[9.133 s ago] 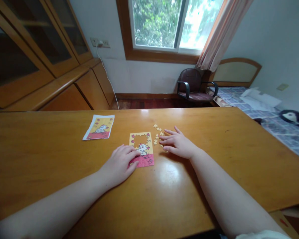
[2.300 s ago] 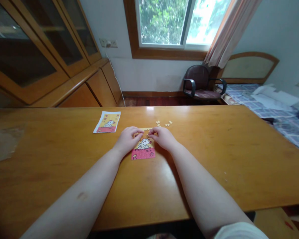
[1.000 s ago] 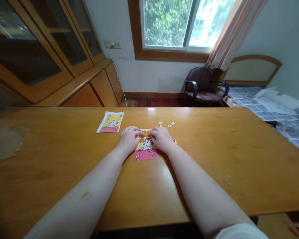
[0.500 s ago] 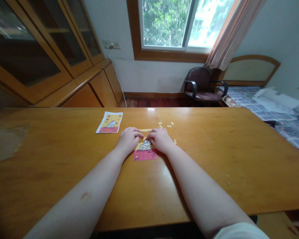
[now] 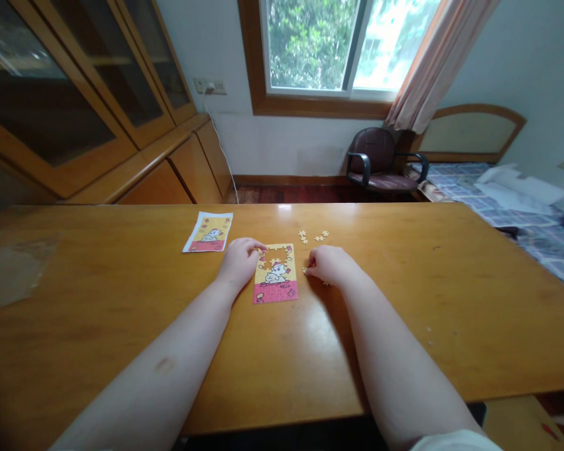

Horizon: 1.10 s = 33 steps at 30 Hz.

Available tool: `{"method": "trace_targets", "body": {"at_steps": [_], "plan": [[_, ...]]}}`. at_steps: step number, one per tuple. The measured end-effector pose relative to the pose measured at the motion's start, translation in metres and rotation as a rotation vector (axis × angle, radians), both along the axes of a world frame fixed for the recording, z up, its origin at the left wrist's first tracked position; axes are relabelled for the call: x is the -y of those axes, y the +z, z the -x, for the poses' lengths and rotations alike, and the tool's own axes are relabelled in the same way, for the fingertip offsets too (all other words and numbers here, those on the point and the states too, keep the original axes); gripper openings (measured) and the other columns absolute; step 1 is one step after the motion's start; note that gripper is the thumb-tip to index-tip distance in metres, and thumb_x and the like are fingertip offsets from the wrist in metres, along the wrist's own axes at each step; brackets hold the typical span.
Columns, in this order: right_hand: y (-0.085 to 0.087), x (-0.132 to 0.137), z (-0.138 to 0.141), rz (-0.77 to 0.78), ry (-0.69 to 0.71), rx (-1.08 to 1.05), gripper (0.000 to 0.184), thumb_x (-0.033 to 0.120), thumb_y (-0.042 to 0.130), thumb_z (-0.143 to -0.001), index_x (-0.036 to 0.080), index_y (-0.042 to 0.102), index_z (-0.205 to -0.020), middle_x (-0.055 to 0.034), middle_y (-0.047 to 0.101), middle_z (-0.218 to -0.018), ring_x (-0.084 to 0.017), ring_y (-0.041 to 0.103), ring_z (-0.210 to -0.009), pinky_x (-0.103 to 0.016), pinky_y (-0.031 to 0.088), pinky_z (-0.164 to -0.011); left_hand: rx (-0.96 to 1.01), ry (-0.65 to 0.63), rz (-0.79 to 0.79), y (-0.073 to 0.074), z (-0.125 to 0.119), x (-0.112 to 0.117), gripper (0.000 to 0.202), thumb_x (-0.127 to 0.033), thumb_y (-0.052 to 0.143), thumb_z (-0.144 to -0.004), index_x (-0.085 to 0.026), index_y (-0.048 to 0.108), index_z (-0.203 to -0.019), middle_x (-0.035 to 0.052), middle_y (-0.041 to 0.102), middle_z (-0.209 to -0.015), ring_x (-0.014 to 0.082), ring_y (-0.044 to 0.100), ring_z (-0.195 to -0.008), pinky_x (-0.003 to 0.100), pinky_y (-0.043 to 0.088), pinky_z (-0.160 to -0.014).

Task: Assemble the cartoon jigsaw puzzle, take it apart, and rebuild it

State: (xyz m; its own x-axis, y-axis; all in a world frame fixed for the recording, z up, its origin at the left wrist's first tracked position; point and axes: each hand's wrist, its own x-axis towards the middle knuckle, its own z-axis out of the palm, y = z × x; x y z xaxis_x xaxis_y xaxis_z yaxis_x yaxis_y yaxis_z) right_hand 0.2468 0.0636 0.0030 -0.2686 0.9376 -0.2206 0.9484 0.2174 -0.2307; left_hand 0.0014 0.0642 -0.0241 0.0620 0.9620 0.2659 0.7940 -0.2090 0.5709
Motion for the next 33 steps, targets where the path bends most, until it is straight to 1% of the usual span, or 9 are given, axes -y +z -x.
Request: {"method": "trace_targets", "body": {"at_steps": [5, 9, 12, 18, 22, 26, 28, 30, 33], "plan": [[0.0, -0.001, 0.011, 0.047, 0.041, 0.002, 0.013, 0.025, 0.059, -0.077, 0.025, 0.072, -0.08, 0.0001, 0.07, -0.071, -0.013, 0.059, -0.053, -0.024, 0.038, -0.056, 0.002, 0.01, 0.001, -0.001, 0.0, 0.0, 0.029, -0.012, 0.046, -0.075, -0.024, 0.072, -0.081, 0.0009, 0.071, -0.092, 0.0216, 0.058, -0.099, 0.037, 0.044, -0.094], [0.0, -0.001, 0.011, -0.003, 0.108, -0.025, 0.014, 0.022, 0.058, -0.076, 0.024, 0.071, -0.081, -0.0016, 0.072, -0.081, -0.015, 0.062, -0.066, -0.023, 0.04, -0.06, 0.009, 0.012, 0.0, -0.001, 0.001, 0.0, 0.029, -0.012, 0.046, -0.075, -0.024, 0.072, -0.081, 0.0012, 0.071, -0.092, 0.0217, 0.058, -0.098, 0.037, 0.045, -0.093], [0.0, 0.0, 0.009, -0.04, 0.133, -0.044, 0.012, 0.027, 0.06, -0.078, 0.023, 0.07, -0.082, -0.003, 0.071, -0.089, -0.017, 0.063, -0.075, -0.024, 0.042, -0.064, 0.009, 0.01, -0.012, -0.001, 0.001, 0.0, 0.029, -0.012, 0.045, -0.075, -0.024, 0.071, -0.08, 0.0013, 0.071, -0.091, 0.022, 0.058, -0.098, 0.037, 0.044, -0.093], [-0.002, -0.003, 0.011, 0.033, 0.09, -0.028, 0.01, 0.026, 0.064, -0.077, 0.021, 0.07, -0.083, -0.0043, 0.07, -0.089, -0.018, 0.063, -0.078, -0.024, 0.042, -0.065, 0.02, 0.008, -0.016, 0.0, 0.001, 0.0, 0.029, -0.012, 0.045, -0.074, -0.023, 0.071, -0.08, 0.0019, 0.071, -0.09, 0.0223, 0.059, -0.098, 0.038, 0.045, -0.093], [-0.002, -0.005, 0.012, 0.075, 0.097, -0.049, 0.006, 0.023, 0.063, -0.078, 0.021, 0.068, -0.081, -0.0038, 0.068, -0.086, -0.016, 0.062, -0.075, -0.023, 0.041, -0.064, 0.029, 0.011, 0.003, 0.0, 0.001, 0.0, 0.029, -0.013, 0.045, -0.074, -0.024, 0.071, -0.081, 0.0014, 0.071, -0.092, 0.0222, 0.058, -0.099, 0.038, 0.045, -0.093], [-0.001, -0.003, 0.011, 0.06, 0.101, -0.087, 0.004, 0.021, 0.064, -0.077, 0.02, 0.065, -0.081, -0.0031, 0.066, -0.088, -0.013, 0.059, -0.071, -0.022, 0.04, -0.063, 0.04, 0.013, 0.001, -0.001, 0.001, 0.0, 0.029, -0.013, 0.045, -0.075, -0.024, 0.071, -0.081, 0.0014, 0.071, -0.093, 0.0221, 0.058, -0.099, 0.038, 0.044, -0.095], [0.001, -0.001, 0.01, 0.083, 0.077, -0.101, 0.003, 0.02, 0.065, -0.077, 0.02, 0.064, -0.08, -0.0018, 0.066, -0.082, -0.012, 0.058, -0.065, -0.022, 0.039, -0.059, 0.04, 0.012, 0.004, 0.0, 0.001, 0.0, 0.029, -0.013, 0.045, -0.075, -0.024, 0.071, -0.081, 0.0014, 0.071, -0.093, 0.0221, 0.058, -0.099, 0.038, 0.044, -0.094], [0.004, 0.001, 0.011, 0.116, 0.052, -0.138, 0.003, 0.02, 0.065, -0.077, 0.02, 0.064, -0.08, -0.0003, 0.066, -0.076, -0.012, 0.056, -0.059, -0.022, 0.038, -0.056, 0.039, 0.015, 0.006, 0.0, 0.001, 0.0, 0.029, -0.014, 0.045, -0.075, -0.024, 0.072, -0.081, 0.0015, 0.071, -0.093, 0.0221, 0.058, -0.1, 0.037, 0.045, -0.094], [0.008, 0.007, 0.017, 0.075, 0.068, -0.275, 0.006, 0.02, 0.065, -0.078, 0.021, 0.066, -0.083, 0.0003, 0.069, -0.082, -0.011, 0.057, -0.061, -0.022, 0.041, -0.059, 0.036, 0.031, 0.014, 0.0, 0.001, 0.0, 0.029, -0.014, 0.045, -0.075, -0.024, 0.072, -0.081, 0.0013, 0.071, -0.094, 0.0216, 0.059, -0.099, 0.037, 0.045, -0.095]]}}
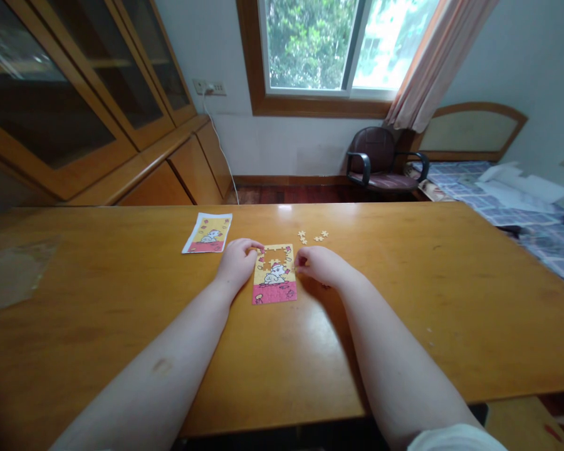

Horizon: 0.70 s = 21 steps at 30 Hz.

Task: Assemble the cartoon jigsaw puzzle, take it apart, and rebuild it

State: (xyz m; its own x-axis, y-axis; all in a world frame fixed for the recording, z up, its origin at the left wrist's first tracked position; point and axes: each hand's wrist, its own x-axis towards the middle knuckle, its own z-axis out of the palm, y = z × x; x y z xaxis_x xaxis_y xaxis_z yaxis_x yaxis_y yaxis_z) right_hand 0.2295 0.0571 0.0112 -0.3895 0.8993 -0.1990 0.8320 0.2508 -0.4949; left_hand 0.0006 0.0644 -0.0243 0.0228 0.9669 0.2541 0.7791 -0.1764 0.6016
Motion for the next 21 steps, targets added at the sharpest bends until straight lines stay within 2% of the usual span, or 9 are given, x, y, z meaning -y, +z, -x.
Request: {"method": "trace_targets", "body": {"at_steps": [5, 11, 16, 21], "plan": [[-0.008, 0.009, 0.024, -0.113, 0.138, -0.144, 0.007, 0.019, 0.066, -0.079, 0.023, 0.07, -0.084, 0.0001, 0.071, -0.085, -0.013, 0.063, -0.077, -0.023, 0.044, -0.071, -0.031, 0.072, 0.059, -0.004, 0.002, -0.002, 0.03, -0.014, 0.046, -0.075, -0.025, 0.072, -0.087, 0.0008, 0.071, -0.098, 0.0227, 0.058, -0.103, 0.037, 0.044, -0.098], [-0.031, 0.008, 0.044, -0.255, 0.073, -0.145, 0.007, 0.025, 0.064, -0.084, 0.023, 0.07, -0.087, -0.0017, 0.072, -0.088, -0.016, 0.063, -0.081, -0.025, 0.045, -0.075, -0.113, 0.113, 0.11, -0.009, 0.001, -0.003, 0.031, -0.022, 0.052, -0.079, -0.024, 0.068, -0.106, 0.0049, 0.067, -0.113, 0.0252, 0.055, -0.111, 0.04, 0.04, -0.102], [-0.034, 0.005, 0.039, -0.374, 0.145, -0.22, 0.01, 0.025, 0.061, -0.086, 0.02, 0.07, -0.087, -0.0038, 0.068, -0.09, -0.015, 0.061, -0.083, -0.025, 0.045, -0.078, -0.139, 0.115, 0.134, -0.01, 0.0, -0.004, 0.031, -0.031, 0.056, -0.081, -0.024, 0.066, -0.11, 0.006, 0.065, -0.117, 0.0256, 0.054, -0.114, 0.039, 0.039, -0.104], [-0.029, 0.001, 0.027, -0.406, 0.146, -0.18, 0.02, 0.03, 0.059, -0.087, 0.018, 0.072, -0.078, -0.0042, 0.065, -0.082, -0.014, 0.059, -0.074, -0.025, 0.044, -0.071, -0.139, 0.109, 0.143, -0.01, 0.002, -0.005, 0.031, -0.032, 0.057, -0.081, -0.024, 0.066, -0.109, 0.0064, 0.065, -0.117, 0.0261, 0.054, -0.114, 0.04, 0.039, -0.103]]}}
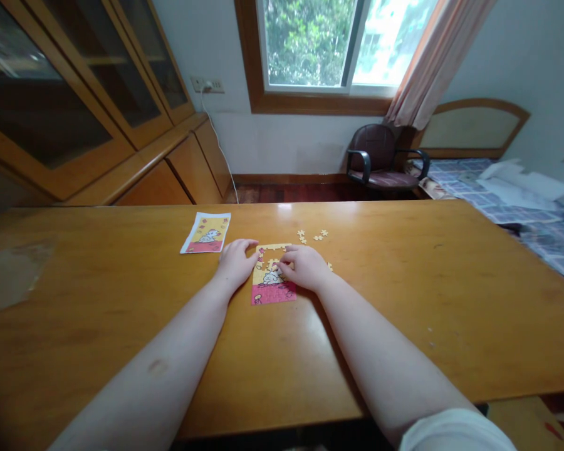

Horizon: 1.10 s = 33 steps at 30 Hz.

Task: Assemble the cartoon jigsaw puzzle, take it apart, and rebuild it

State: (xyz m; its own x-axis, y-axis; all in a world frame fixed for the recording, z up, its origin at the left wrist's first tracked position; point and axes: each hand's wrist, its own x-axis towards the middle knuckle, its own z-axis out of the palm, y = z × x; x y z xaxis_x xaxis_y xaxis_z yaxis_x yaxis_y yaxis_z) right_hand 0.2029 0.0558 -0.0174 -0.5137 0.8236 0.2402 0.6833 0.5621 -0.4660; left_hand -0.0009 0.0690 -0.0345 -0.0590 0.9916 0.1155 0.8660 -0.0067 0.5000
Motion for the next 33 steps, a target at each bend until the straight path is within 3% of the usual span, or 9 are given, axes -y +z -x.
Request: {"method": "trace_targets", "body": {"at_steps": [10, 24, 30, 33], "plan": [[-0.005, -0.001, 0.009, 0.003, 0.051, 0.061, 0.015, 0.027, 0.062, -0.086, 0.02, 0.075, -0.084, -0.0045, 0.068, -0.084, -0.016, 0.063, -0.086, -0.025, 0.046, -0.08, -0.015, -0.006, 0.0, 0.0, 0.0, -0.001, 0.03, -0.034, 0.059, -0.079, -0.024, 0.066, -0.107, 0.0065, 0.064, -0.117, 0.0259, 0.053, -0.113, 0.04, 0.038, -0.103], [-0.007, 0.0, 0.008, -0.076, 0.085, 0.089, 0.019, 0.025, 0.056, -0.088, 0.02, 0.074, -0.091, -0.0055, 0.065, -0.088, -0.015, 0.06, -0.079, -0.025, 0.045, -0.077, -0.006, -0.004, -0.007, 0.001, -0.002, 0.001, 0.031, -0.034, 0.059, -0.078, -0.024, 0.066, -0.106, 0.0065, 0.064, -0.116, 0.0262, 0.053, -0.114, 0.04, 0.038, -0.104], [-0.009, -0.002, 0.008, -0.061, 0.096, 0.086, 0.019, 0.024, 0.056, -0.088, 0.021, 0.074, -0.092, -0.0052, 0.064, -0.088, -0.014, 0.06, -0.078, -0.025, 0.045, -0.079, 0.043, -0.114, -0.029, 0.004, -0.004, 0.002, 0.034, -0.014, 0.052, -0.075, -0.028, 0.069, -0.1, 0.0029, 0.061, -0.121, 0.024, 0.05, -0.119, 0.04, 0.037, -0.107], [-0.009, -0.002, 0.009, -0.059, 0.109, 0.08, 0.02, 0.024, 0.056, -0.088, 0.021, 0.074, -0.095, -0.0055, 0.064, -0.088, -0.015, 0.06, -0.08, -0.026, 0.045, -0.08, 0.049, -0.123, -0.021, 0.003, -0.003, 0.001, 0.035, -0.013, 0.052, -0.074, -0.028, 0.07, -0.099, 0.0031, 0.062, -0.119, 0.0239, 0.051, -0.118, 0.04, 0.037, -0.107]]}}
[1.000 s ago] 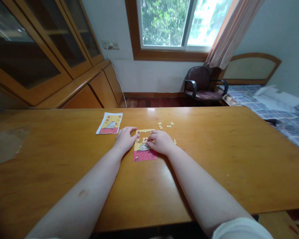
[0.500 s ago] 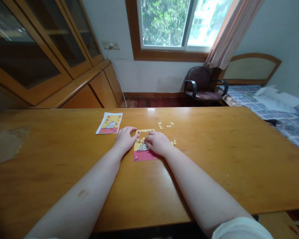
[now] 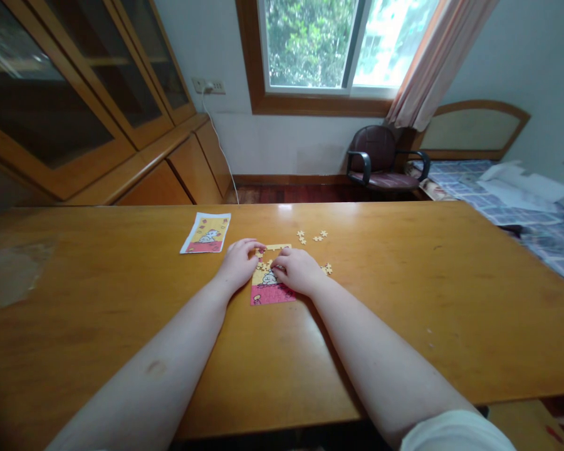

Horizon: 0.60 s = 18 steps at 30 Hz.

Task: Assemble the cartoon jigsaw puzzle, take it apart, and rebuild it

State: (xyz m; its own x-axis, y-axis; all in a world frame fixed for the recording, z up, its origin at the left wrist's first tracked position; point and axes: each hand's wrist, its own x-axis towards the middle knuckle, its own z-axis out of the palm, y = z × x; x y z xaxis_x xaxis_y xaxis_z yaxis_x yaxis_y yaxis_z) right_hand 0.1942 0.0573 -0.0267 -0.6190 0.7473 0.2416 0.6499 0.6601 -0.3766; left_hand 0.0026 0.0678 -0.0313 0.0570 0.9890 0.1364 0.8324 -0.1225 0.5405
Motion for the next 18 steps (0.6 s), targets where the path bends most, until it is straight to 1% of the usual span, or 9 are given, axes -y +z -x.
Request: {"method": "trace_targets", "body": {"at_steps": [5, 8, 14, 18], "plan": [[0.0023, 0.0008, 0.0, -0.018, 0.018, -0.028, 0.02, 0.026, 0.056, -0.089, 0.021, 0.073, -0.099, -0.0064, 0.064, -0.092, -0.016, 0.059, -0.082, -0.028, 0.045, -0.081, 0.015, 0.009, 0.006, -0.003, 0.0017, -0.0014, 0.035, -0.018, 0.054, -0.074, -0.027, 0.067, -0.105, 0.0037, 0.063, -0.119, 0.0245, 0.051, -0.117, 0.041, 0.037, -0.107], [0.0039, 0.0011, 0.0, -0.016, 0.049, -0.04, 0.019, 0.027, 0.057, -0.089, 0.021, 0.073, -0.095, -0.0058, 0.063, -0.09, -0.016, 0.059, -0.081, -0.028, 0.045, -0.081, 0.012, 0.015, 0.01, -0.0032, 0.0018, -0.001, 0.035, -0.02, 0.054, -0.074, -0.026, 0.066, -0.107, 0.0039, 0.062, -0.12, 0.0245, 0.051, -0.118, 0.041, 0.037, -0.107], [0.0026, 0.0008, -0.0003, -0.014, 0.041, -0.058, 0.017, 0.028, 0.059, -0.088, 0.021, 0.074, -0.093, -0.0057, 0.063, -0.09, -0.015, 0.058, -0.08, -0.028, 0.045, -0.081, -0.021, 0.006, 0.06, -0.0014, 0.0001, 0.0007, 0.044, -0.022, 0.058, -0.072, -0.027, 0.063, -0.115, 0.0066, 0.051, -0.135, 0.0274, 0.042, -0.13, 0.044, 0.031, -0.113], [0.0024, 0.0008, -0.0001, -0.021, 0.052, -0.068, 0.016, 0.027, 0.06, -0.088, 0.02, 0.074, -0.092, -0.006, 0.063, -0.091, -0.015, 0.059, -0.082, -0.028, 0.046, -0.082, -0.049, -0.006, 0.087, -0.0004, -0.0011, 0.0017, 0.05, -0.021, 0.058, -0.07, -0.028, 0.06, -0.119, 0.0068, 0.046, -0.141, 0.0276, 0.037, -0.134, 0.045, 0.028, -0.114]]}}
